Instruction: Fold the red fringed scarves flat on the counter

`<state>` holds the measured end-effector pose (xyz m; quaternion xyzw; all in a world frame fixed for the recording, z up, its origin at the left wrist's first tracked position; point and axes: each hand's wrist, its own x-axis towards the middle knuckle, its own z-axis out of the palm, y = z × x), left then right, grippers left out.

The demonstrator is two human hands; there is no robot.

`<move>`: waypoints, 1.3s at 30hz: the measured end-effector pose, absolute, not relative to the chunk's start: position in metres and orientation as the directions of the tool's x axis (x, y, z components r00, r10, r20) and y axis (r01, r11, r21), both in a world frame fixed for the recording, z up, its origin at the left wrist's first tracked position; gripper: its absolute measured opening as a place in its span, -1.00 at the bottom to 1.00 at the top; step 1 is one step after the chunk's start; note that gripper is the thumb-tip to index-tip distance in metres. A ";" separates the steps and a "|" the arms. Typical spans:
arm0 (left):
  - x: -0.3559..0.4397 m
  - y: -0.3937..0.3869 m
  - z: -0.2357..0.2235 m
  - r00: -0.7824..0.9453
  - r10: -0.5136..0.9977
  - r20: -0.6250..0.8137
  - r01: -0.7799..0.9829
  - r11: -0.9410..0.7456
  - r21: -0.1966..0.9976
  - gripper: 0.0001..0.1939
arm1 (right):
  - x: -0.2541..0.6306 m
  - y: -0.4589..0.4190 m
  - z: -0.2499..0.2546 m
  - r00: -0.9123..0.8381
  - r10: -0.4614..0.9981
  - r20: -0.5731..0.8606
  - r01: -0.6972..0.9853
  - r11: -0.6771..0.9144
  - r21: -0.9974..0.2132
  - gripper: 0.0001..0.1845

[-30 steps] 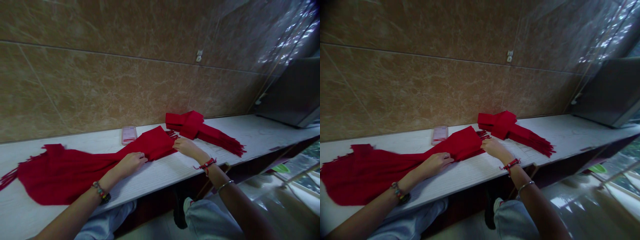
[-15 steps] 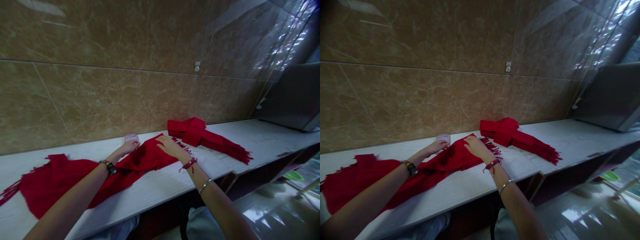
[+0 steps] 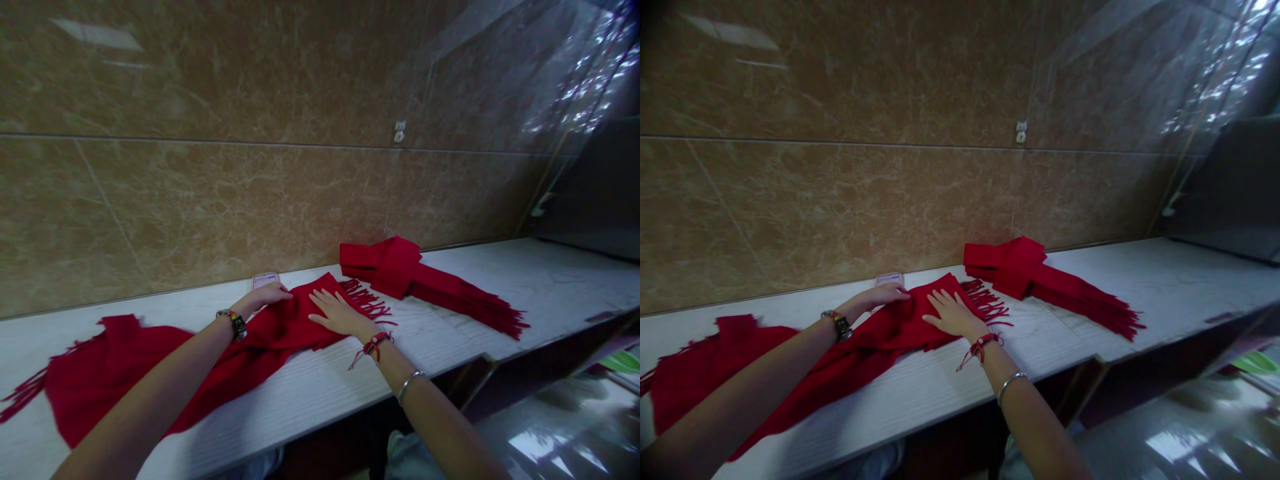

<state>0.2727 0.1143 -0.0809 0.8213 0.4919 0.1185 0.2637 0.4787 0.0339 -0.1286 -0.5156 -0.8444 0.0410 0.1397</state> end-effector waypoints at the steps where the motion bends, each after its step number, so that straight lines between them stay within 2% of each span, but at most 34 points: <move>1: 0.272 0.114 -0.079 0.504 0.859 -0.092 0.745 -0.377 0.551 -0.78 | 0.479 0.034 -0.128 -0.433 0.881 0.192 0.855 0.469 -0.223 -0.28; 4: 0.270 0.114 -0.074 0.539 0.833 -0.129 0.744 -0.398 0.537 -0.75 | 0.479 0.033 -0.127 -0.443 0.875 0.195 0.841 0.481 -0.249 -0.26; 13: 0.270 0.135 -0.075 0.516 0.853 0.073 0.802 -0.512 0.308 -0.77 | 0.484 0.032 -0.124 -0.458 0.872 0.172 0.801 0.489 -0.345 -0.20; 16: 0.270 0.121 -0.082 0.527 0.842 0.117 0.806 -0.539 0.247 -0.70 | 0.485 0.034 -0.127 -0.455 0.874 0.170 0.802 0.485 -0.349 -0.19; 19: 0.268 0.085 -0.091 0.535 0.803 0.262 0.794 -0.584 0.170 -0.62 | 0.485 0.035 -0.129 -0.465 0.869 0.173 0.798 0.495 -0.343 -0.17; 21: 0.266 0.052 -0.099 0.584 0.719 0.378 0.756 -0.651 0.071 -0.65 | 0.485 0.034 -0.128 -0.472 0.859 0.200 0.788 0.512 -0.342 -0.18; 22: 0.266 0.035 -0.103 0.627 0.682 0.377 0.725 -0.687 0.036 -0.65 | 0.486 0.033 -0.125 -0.477 0.848 0.230 0.777 0.529 -0.341 -0.20; 24: 0.264 0.008 -0.110 0.705 0.650 0.283 0.686 -0.726 -0.041 -0.63 | 0.489 0.030 -0.117 -0.490 0.810 0.322 0.743 0.581 -0.331 -0.28; 27: 0.262 -0.011 -0.115 0.717 0.673 0.182 0.697 -0.697 -0.169 -0.73 | 0.496 0.023 -0.100 -0.533 0.725 0.436 0.684 0.673 -0.283 -0.53; 30: 0.258 -0.012 -0.114 0.700 0.689 0.188 0.712 -0.651 -0.264 -0.73 | 0.499 0.012 -0.088 -0.629 0.663 0.407 0.630 0.741 -0.234 -0.74; 35: 0.253 -0.016 -0.117 0.598 0.750 0.284 0.799 -0.527 -0.289 -0.74 | 0.490 -0.004 -0.096 -0.714 0.633 0.299 0.623 0.770 -0.142 -0.74; 39: 0.248 -0.018 -0.115 0.590 0.750 0.299 0.804 -0.509 -0.307 -0.79 | 0.487 -0.010 -0.106 -0.696 0.641 0.325 0.652 0.753 -0.089 -0.76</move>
